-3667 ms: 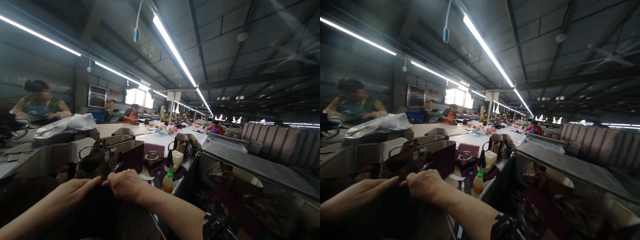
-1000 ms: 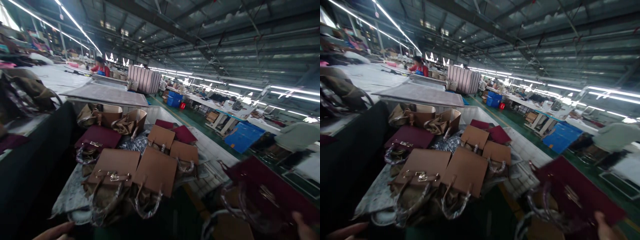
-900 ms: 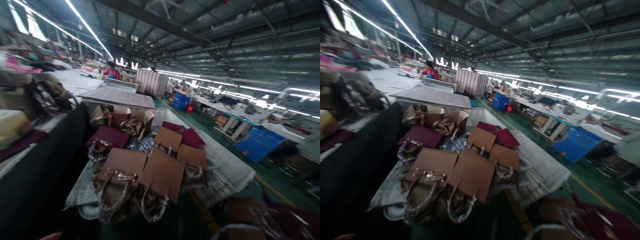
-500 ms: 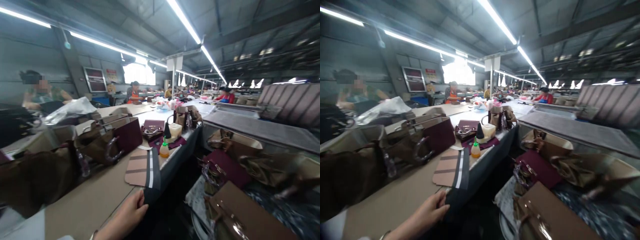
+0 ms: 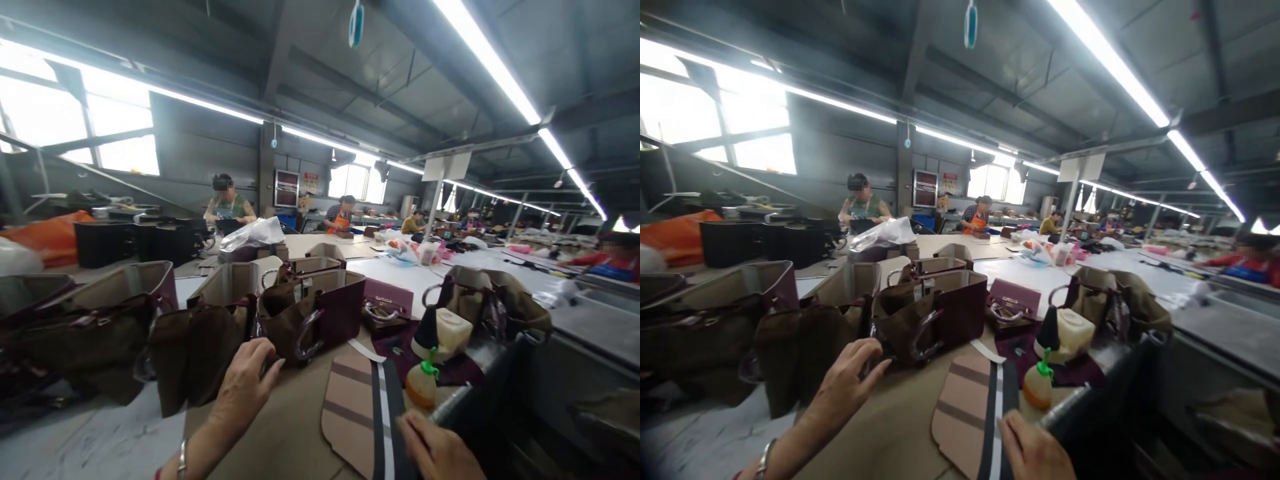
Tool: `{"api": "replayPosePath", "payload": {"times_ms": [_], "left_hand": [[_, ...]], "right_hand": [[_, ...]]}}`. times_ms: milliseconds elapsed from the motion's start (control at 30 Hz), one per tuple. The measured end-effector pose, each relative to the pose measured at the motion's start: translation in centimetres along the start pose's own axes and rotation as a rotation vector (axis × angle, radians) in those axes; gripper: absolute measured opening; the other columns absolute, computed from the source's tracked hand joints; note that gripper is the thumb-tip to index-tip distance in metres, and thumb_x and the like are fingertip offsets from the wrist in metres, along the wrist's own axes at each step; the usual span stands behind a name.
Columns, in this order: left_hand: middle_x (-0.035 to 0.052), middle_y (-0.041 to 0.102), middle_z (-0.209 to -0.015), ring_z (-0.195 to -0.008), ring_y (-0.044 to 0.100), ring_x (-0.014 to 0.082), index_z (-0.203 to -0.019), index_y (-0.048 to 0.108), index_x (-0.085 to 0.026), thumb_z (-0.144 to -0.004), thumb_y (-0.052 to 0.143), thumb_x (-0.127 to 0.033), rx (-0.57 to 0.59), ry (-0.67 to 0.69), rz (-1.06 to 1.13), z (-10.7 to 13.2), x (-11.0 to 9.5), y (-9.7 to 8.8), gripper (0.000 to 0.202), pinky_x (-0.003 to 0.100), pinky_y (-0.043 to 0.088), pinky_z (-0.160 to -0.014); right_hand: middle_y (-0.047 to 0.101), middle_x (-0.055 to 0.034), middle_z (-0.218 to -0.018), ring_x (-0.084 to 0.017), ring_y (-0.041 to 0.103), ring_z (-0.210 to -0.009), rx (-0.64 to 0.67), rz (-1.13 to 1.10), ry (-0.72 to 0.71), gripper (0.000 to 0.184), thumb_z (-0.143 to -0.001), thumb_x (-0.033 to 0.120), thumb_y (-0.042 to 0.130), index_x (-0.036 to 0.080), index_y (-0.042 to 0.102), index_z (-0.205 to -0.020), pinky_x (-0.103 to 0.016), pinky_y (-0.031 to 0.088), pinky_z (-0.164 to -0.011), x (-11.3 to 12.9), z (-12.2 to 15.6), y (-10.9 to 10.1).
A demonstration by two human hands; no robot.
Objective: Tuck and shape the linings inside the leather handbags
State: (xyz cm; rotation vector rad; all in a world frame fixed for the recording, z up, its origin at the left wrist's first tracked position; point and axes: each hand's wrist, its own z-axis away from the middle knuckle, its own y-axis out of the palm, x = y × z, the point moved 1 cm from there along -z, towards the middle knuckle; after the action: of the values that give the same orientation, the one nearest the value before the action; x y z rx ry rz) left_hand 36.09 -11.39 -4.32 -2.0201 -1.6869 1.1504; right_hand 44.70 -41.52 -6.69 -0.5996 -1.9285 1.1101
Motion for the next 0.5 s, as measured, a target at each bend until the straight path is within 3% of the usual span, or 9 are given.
{"api": "replayPosePath", "payload": {"times_ms": [100,233,333,500], "left_hand": [[0.0092,0.048,-0.108,-0.105,0.039,0.0221,-0.101,0.048,-0.015,-0.077,0.047,-0.022,-0.097,0.140,-0.121,-2.6,1.3,0.2,0.025,0.036,0.032,-0.090],[0.0107,0.049,-0.110,-0.108,0.037,0.0249,-0.113,0.043,-0.011,-0.075,0.049,-0.016,-0.061,0.173,-0.211,-4.4,2.7,1.7,0.039,0.040,0.031,-0.091],[0.0079,0.055,-0.097,-0.096,0.043,0.0237,-0.110,0.045,-0.013,-0.075,0.048,-0.014,0.035,0.147,-0.179,-4.6,2.7,2.3,0.035,0.041,0.035,-0.084],[0.0029,0.057,-0.088,-0.092,0.045,0.0193,-0.103,0.050,-0.019,-0.074,0.046,-0.009,0.103,0.219,-0.100,-3.8,2.2,2.0,0.030,0.038,0.031,-0.085]], "right_hand": [[0.064,-0.0040,-0.072,-0.019,0.060,-0.071,-0.009,0.107,-0.016,0.028,-0.084,0.036,0.032,0.023,0.055,-0.077,-0.024,0.040,-0.062,5.5,-7.3,1.3],[0.063,-0.0065,-0.069,-0.022,0.061,-0.072,-0.113,0.161,0.082,0.035,-0.084,0.045,0.031,0.020,0.054,-0.076,-0.028,0.041,-0.062,10.7,-14.9,2.7],[0.064,-0.0115,-0.072,-0.026,0.061,-0.074,-0.141,0.197,0.153,0.046,-0.079,0.057,0.033,0.017,0.056,-0.076,-0.032,0.042,-0.063,12.1,-18.7,4.1],[0.064,-0.0169,-0.078,-0.027,0.061,-0.078,-0.131,0.249,0.216,0.045,-0.079,0.052,0.037,0.012,0.058,-0.081,-0.036,0.043,-0.067,12.5,-21.4,5.8]]}}
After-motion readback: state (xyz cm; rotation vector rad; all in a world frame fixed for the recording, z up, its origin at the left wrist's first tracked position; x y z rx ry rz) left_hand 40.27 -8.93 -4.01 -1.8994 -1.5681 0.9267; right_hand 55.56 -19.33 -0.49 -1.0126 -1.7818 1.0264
